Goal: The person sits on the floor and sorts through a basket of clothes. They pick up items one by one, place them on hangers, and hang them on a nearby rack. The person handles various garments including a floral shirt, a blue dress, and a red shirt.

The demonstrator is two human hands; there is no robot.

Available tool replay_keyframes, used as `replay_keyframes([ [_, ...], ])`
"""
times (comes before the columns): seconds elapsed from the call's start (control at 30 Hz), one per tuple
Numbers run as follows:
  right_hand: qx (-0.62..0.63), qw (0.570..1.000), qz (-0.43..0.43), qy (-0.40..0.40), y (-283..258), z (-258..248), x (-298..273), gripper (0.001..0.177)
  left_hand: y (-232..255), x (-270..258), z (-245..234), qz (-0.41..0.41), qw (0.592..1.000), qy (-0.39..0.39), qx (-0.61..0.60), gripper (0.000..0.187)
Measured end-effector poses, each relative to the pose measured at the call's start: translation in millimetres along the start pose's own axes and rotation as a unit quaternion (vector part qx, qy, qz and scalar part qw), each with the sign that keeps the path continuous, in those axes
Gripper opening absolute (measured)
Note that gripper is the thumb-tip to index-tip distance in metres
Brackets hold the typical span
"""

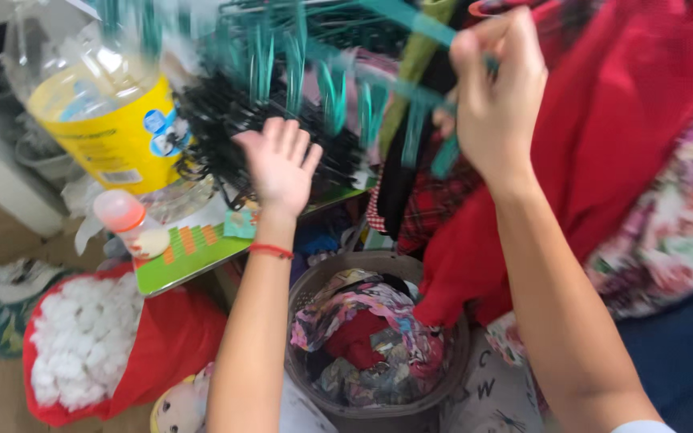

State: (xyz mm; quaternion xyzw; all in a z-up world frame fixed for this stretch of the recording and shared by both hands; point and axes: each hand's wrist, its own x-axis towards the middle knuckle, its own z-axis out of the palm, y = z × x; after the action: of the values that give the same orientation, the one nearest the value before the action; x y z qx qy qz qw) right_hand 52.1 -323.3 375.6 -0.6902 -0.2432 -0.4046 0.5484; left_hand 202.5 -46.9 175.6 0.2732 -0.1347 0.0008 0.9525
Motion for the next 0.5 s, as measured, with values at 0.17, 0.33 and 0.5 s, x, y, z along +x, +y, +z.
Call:
replay_keyframes([
  [0.17, -0.098, 0.988, 0.107, -0.047, -45.3, -45.9, -36.1, 0.015, 26.5, -54.3, 38.2, 0.042, 0.974, 0.019, -0.221, 0.085],
  [0.33, -0.134, 0.97, 0.197, -0.056, -47.4, -85.6, -46.8, 0.011, 20.4, -86.7, 41.7, 0.052, 0.992, 0.068, -0.091, 0.041],
  [0.5, -0.238, 0.951, 0.178, -0.079, -62.8, -108.0, -64.5, 0.014, 15.7, -81.0, 46.5, -0.019, 0.978, 0.098, -0.184, 0.028],
])
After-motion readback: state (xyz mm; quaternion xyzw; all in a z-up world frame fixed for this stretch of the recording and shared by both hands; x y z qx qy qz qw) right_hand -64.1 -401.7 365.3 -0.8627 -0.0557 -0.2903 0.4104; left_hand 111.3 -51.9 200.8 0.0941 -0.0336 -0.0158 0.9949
